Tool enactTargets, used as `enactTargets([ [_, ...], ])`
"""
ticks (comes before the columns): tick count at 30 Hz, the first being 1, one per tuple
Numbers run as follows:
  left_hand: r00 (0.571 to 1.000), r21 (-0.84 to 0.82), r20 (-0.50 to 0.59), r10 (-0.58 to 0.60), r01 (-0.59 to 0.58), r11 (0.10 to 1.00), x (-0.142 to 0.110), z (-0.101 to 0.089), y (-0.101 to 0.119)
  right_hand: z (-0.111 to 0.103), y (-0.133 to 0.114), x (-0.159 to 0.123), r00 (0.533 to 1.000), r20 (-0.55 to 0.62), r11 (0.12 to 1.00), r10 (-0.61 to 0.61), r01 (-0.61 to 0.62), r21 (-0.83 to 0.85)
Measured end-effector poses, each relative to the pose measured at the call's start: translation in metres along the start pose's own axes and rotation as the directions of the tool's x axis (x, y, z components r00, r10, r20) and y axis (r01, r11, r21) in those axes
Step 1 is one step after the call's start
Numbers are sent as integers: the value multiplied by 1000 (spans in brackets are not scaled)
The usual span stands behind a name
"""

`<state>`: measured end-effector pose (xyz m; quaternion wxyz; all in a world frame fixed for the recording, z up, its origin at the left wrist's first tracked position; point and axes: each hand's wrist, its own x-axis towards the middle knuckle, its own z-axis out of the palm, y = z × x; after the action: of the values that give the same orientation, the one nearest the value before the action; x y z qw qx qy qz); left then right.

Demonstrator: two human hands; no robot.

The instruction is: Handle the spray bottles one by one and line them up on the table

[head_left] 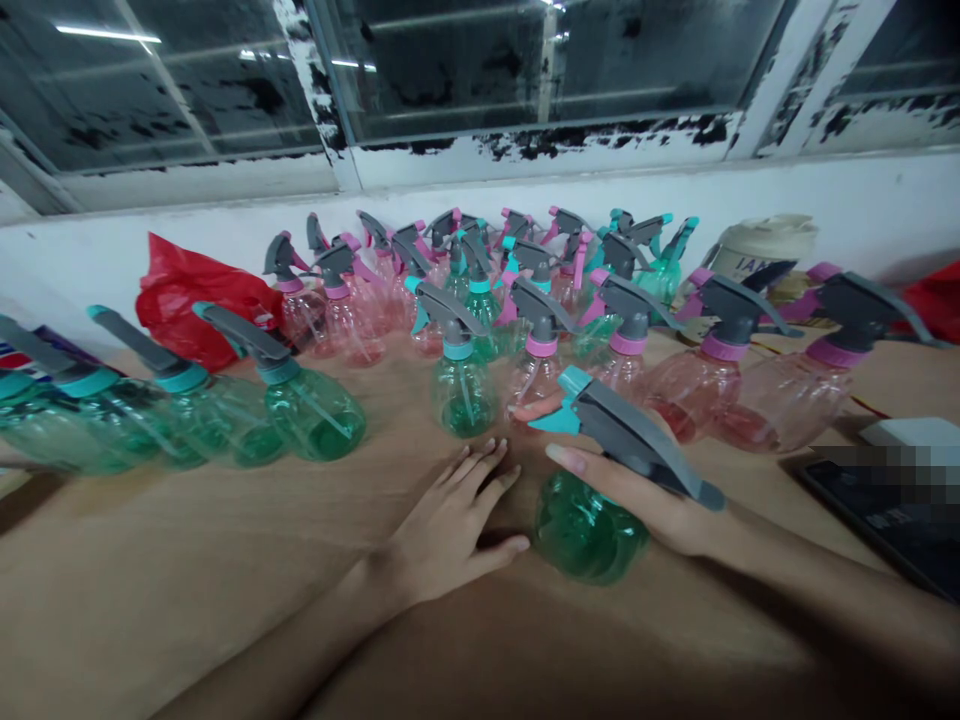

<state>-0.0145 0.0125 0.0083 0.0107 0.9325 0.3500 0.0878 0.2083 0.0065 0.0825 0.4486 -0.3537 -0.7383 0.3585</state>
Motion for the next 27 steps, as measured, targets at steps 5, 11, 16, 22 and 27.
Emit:
enactTargets([
  [5, 1000, 9, 5, -1, 1, 1000, 0, 0, 0, -2, 4, 0, 1000, 2, 1000, -10, 10, -17],
  [11, 1000, -19, -19, -8, 7, 1000, 0, -1, 1, -1, 5, 0, 1000, 1, 999, -10, 10, -51],
  [16, 1000, -30, -14, -17, 16, 999, 1, -3, 1, 1, -1, 0, 998, -40, 991, -55, 50, -123],
  [22, 1000, -30, 6, -17, 17, 999, 0, -1, 0, -1, 3, -4, 1000, -23, 997, -14, 12, -75],
  [27, 1000, -24, 4, -11, 11, 1000, 1, -1, 1, 1, 2, -3, 999, -34, 999, 39, -40, -20],
])
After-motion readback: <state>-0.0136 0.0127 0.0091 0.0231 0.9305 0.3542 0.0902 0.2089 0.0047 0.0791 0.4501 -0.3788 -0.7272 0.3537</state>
